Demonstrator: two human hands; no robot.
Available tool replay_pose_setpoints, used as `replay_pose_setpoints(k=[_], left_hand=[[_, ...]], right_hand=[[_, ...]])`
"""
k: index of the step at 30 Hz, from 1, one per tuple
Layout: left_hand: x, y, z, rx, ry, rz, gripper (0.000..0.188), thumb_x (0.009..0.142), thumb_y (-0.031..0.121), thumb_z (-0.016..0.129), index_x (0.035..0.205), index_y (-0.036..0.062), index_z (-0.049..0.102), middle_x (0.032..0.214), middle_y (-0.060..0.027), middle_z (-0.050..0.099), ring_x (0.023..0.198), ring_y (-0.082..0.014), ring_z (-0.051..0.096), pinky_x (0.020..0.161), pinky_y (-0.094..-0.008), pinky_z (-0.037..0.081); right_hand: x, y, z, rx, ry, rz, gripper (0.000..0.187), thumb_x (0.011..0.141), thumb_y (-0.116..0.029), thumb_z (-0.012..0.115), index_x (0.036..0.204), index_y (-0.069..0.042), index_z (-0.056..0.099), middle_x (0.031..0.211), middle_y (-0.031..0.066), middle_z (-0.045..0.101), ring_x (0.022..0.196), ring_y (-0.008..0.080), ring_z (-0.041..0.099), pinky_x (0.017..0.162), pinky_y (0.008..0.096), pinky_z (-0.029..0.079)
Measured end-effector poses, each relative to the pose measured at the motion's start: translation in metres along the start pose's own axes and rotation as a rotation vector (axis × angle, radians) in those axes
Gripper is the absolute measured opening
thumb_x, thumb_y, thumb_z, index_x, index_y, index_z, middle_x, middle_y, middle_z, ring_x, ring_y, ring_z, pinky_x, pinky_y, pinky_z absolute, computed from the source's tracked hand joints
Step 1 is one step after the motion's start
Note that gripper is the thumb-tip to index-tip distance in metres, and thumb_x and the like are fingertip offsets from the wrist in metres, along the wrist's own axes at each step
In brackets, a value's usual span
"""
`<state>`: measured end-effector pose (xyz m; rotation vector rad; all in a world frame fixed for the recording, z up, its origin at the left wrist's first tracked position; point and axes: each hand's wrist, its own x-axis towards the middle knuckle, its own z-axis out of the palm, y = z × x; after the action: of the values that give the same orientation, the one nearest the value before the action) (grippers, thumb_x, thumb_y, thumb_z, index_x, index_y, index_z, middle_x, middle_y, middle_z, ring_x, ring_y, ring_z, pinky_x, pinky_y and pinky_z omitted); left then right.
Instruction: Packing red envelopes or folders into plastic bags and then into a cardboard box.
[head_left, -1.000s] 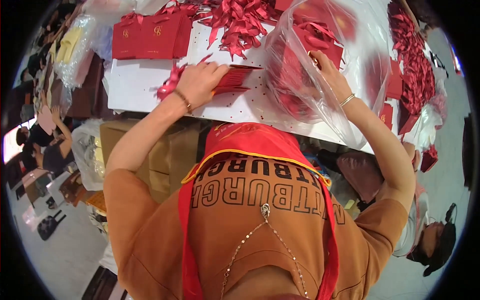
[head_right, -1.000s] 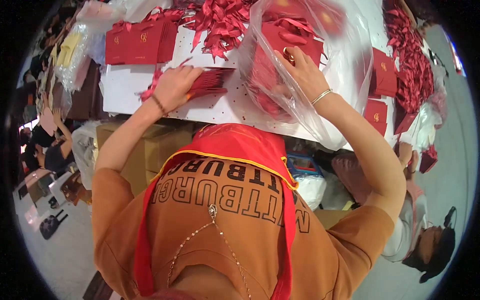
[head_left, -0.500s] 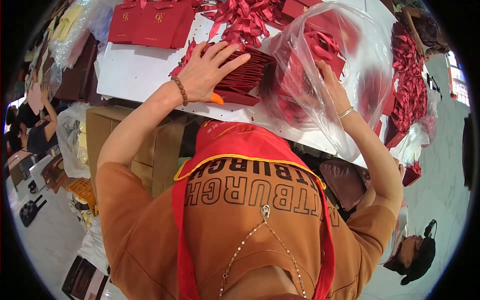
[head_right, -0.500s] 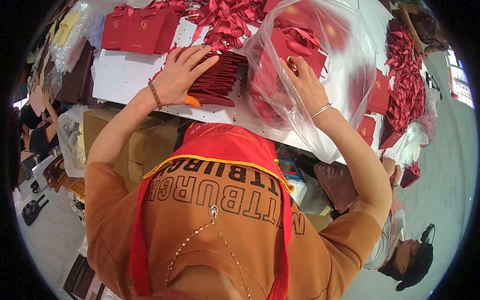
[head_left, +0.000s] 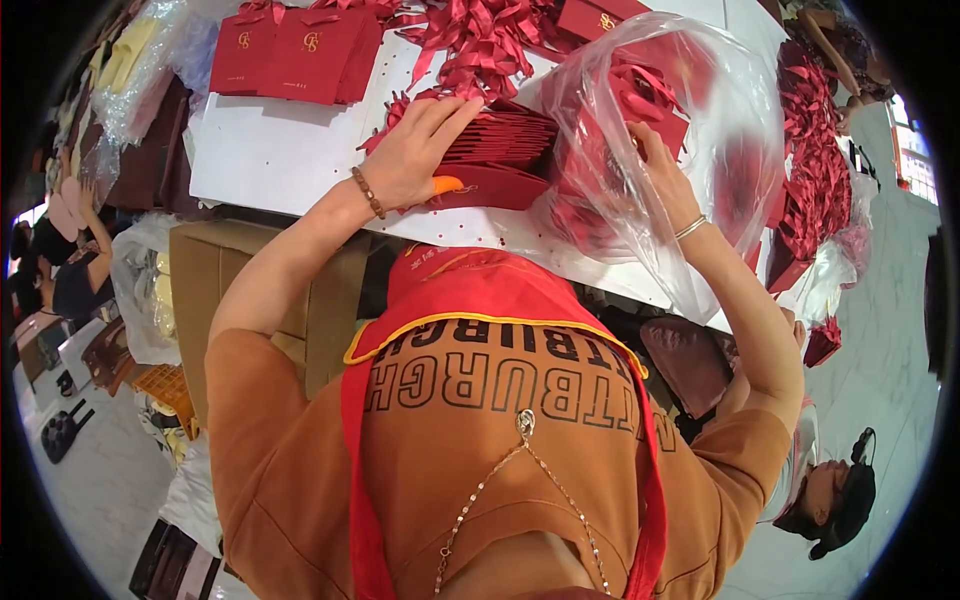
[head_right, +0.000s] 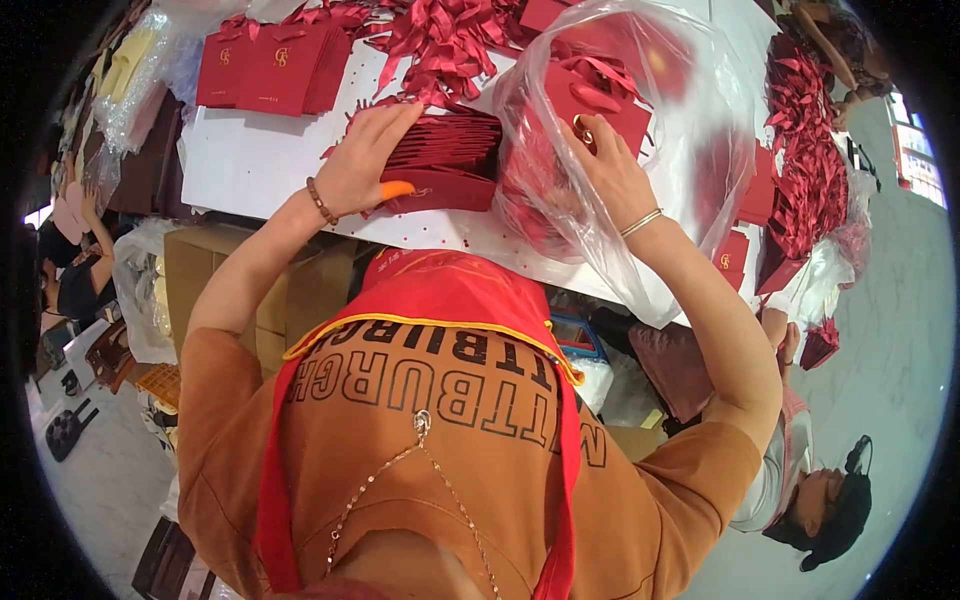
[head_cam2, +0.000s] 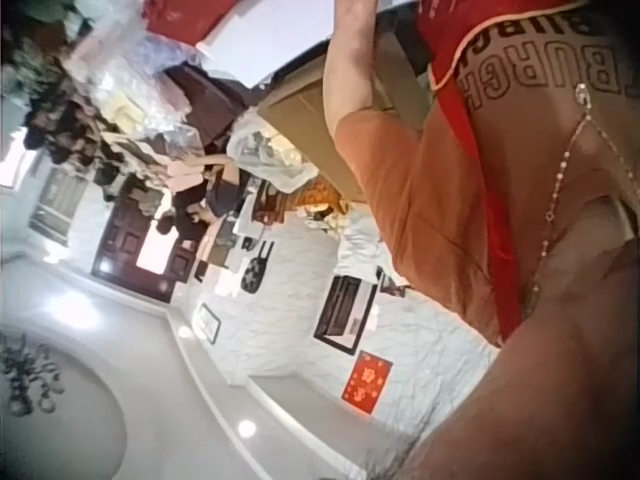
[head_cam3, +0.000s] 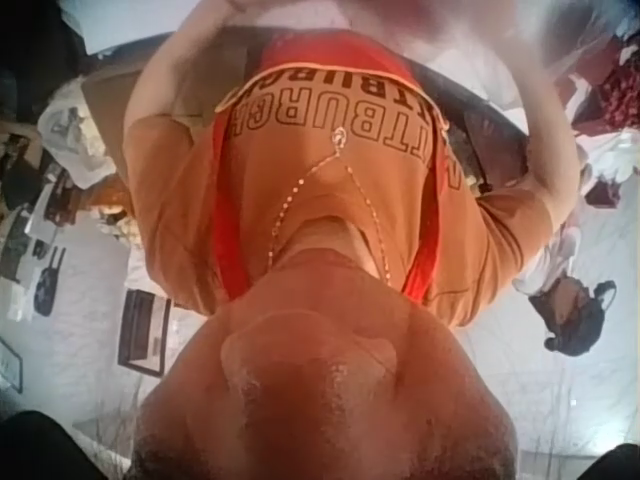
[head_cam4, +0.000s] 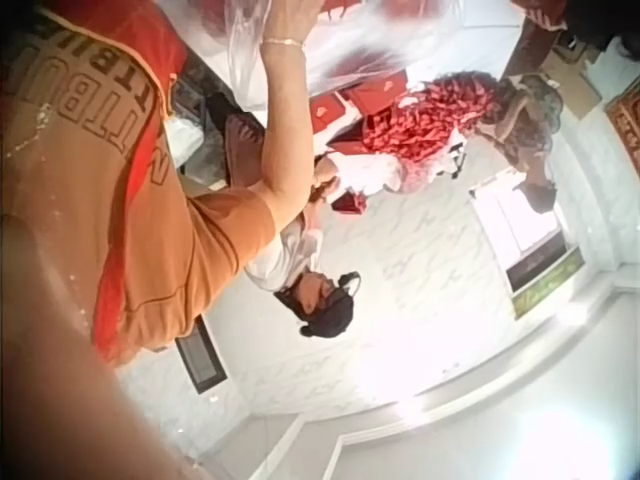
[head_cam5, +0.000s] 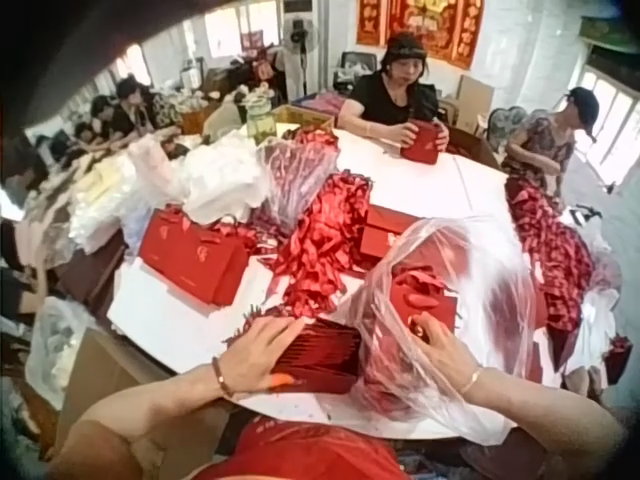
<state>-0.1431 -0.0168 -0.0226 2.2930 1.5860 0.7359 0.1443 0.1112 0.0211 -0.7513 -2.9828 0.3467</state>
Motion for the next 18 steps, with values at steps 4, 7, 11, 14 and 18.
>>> replay_pose_setpoints(k=[4, 7, 11, 14, 18], left_hand=[[-0.003, 0.009, -0.005, 0.153, -0.082, 0.044, 0.093, 0.053, 0.019, 0.075, 0.131, 0.0032, 0.027, 0.106, -0.0116, 0.046, 0.092, -0.0278, 0.045, 0.079, -0.0344, 0.041], [-0.005, 0.004, 0.004, 0.279, -0.107, 0.009, 0.081, 0.054, 0.019, 0.074, 0.125, 0.0059, 0.037, 0.088, -0.007, 0.047, 0.081, -0.0235, 0.046, 0.067, -0.0328, 0.044], [0.002, -0.009, -0.002, 0.155, -0.079, 0.01, 0.049, 0.056, 0.015, 0.073, 0.098, 0.0034, 0.051, 0.09, -0.0087, 0.048, 0.085, -0.0258, 0.048, 0.07, -0.0338, 0.044], [-0.002, -0.023, -0.014, 0.098, -0.132, -0.006, 0.051, 0.055, 0.011, 0.073, 0.101, 0.0037, 0.051, 0.093, -0.0096, 0.05, 0.09, -0.0263, 0.048, 0.075, -0.0347, 0.043], [0.009, -0.022, -0.004, 0.078, -0.096, 0.004, 0.051, 0.058, 0.009, 0.071, 0.104, 0.0038, 0.05, 0.099, -0.0095, 0.052, 0.093, -0.0282, 0.047, 0.078, -0.0375, 0.042]], right_hand=[[-0.002, 0.001, 0.001, 0.015, -0.009, 0.014, 0.07, 0.068, -0.04, 0.064, 0.123, -0.006, 0.038, 0.113, 0.0168, 0.038, 0.104, 0.0307, 0.043, 0.09, 0.037, 0.038], [-0.002, -0.002, 0.0, 0.007, 0.0, 0.013, 0.071, 0.068, -0.041, 0.063, 0.124, -0.007, 0.038, 0.114, 0.017, 0.038, 0.104, 0.031, 0.043, 0.09, 0.0378, 0.038], [-0.001, -0.003, -0.001, 0.038, -0.011, 0.044, 0.072, 0.068, -0.042, 0.063, 0.125, -0.008, 0.036, 0.114, 0.0173, 0.037, 0.104, 0.0318, 0.043, 0.09, 0.0382, 0.038], [-0.002, 0.001, 0.003, -0.005, -0.019, 0.031, 0.073, 0.068, -0.042, 0.063, 0.126, -0.008, 0.035, 0.116, 0.0174, 0.037, 0.103, 0.0327, 0.043, 0.089, 0.0385, 0.038], [-0.002, -0.003, 0.001, 0.04, -0.007, 0.038, 0.073, 0.068, -0.042, 0.063, 0.126, -0.009, 0.035, 0.117, 0.0174, 0.036, 0.102, 0.0335, 0.044, 0.088, 0.039, 0.039]])
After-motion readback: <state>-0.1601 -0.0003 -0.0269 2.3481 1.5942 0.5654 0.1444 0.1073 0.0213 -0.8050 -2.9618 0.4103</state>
